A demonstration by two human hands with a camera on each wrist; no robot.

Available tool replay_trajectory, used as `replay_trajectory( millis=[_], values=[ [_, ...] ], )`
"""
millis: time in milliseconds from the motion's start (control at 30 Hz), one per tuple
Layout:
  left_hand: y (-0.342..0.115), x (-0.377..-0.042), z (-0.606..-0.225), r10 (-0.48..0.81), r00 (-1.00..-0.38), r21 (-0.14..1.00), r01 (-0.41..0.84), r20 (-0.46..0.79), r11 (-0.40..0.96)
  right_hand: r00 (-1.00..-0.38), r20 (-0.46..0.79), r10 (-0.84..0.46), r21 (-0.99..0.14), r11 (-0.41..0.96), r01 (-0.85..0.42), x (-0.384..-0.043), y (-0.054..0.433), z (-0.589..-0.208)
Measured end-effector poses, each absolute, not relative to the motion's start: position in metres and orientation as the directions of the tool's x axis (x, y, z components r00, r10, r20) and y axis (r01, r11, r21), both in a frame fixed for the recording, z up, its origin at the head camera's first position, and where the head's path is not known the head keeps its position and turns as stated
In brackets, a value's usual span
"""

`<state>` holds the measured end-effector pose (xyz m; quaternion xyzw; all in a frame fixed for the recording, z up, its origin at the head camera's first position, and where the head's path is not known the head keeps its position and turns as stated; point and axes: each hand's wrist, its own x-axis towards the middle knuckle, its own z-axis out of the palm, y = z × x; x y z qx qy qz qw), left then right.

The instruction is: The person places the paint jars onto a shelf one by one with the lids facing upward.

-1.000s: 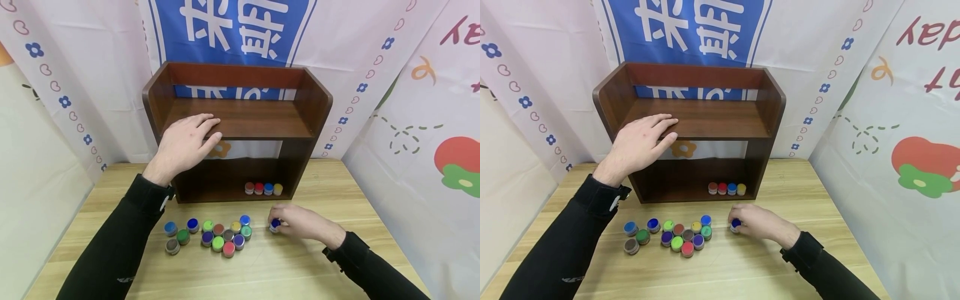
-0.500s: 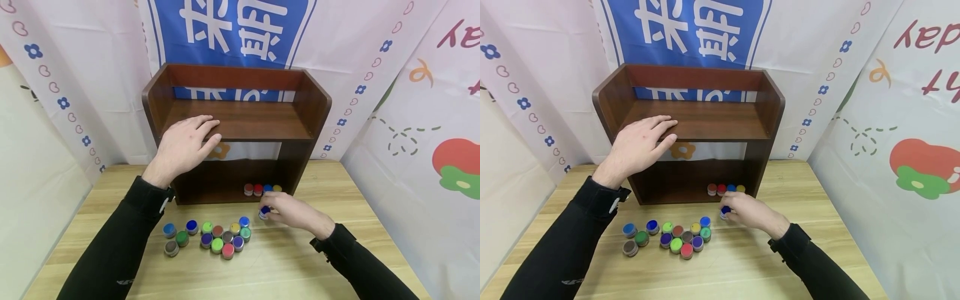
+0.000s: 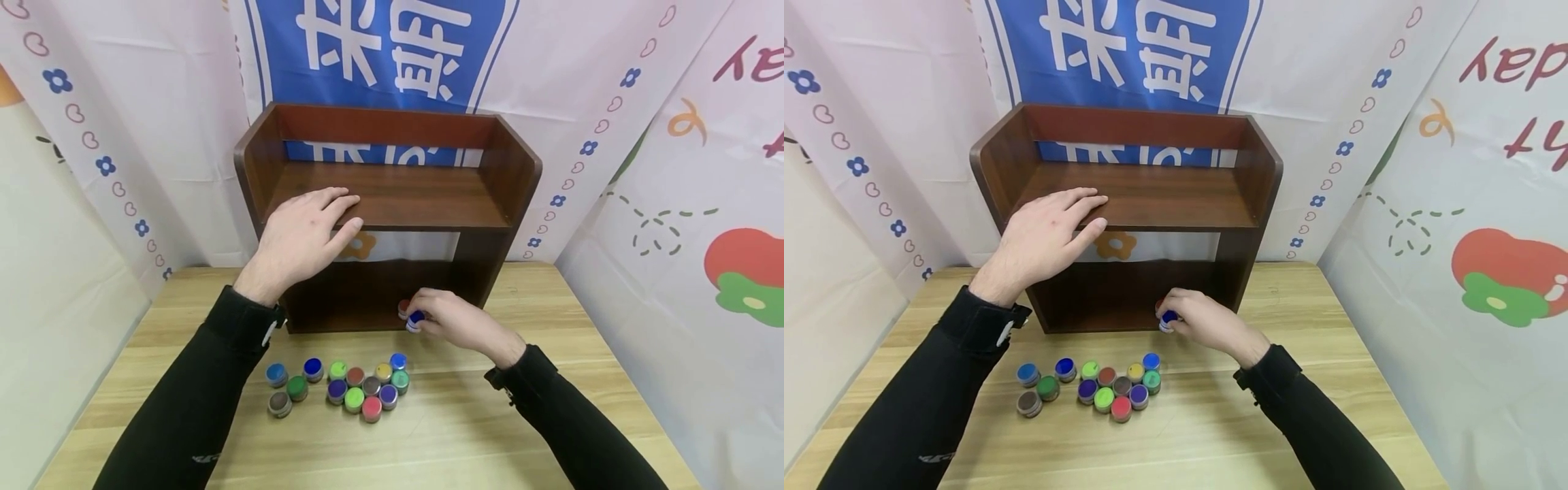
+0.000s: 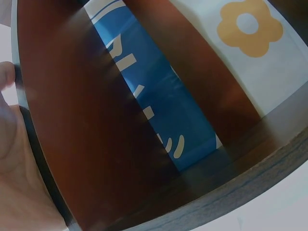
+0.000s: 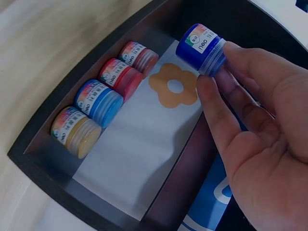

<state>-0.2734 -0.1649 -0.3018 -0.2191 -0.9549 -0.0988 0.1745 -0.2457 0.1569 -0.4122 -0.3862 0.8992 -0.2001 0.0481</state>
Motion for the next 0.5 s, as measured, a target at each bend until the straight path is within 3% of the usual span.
replay_trajectory(
  millis=[500],
  values=[
    [-0.165,-0.273,-0.302,0.382,-0.845,0.118,0.453,0.375,0.884,-0.738,0.039,-0.673,-0.417,0.661,-0.625,-0.275,0.137,-0.411]
  ],
)
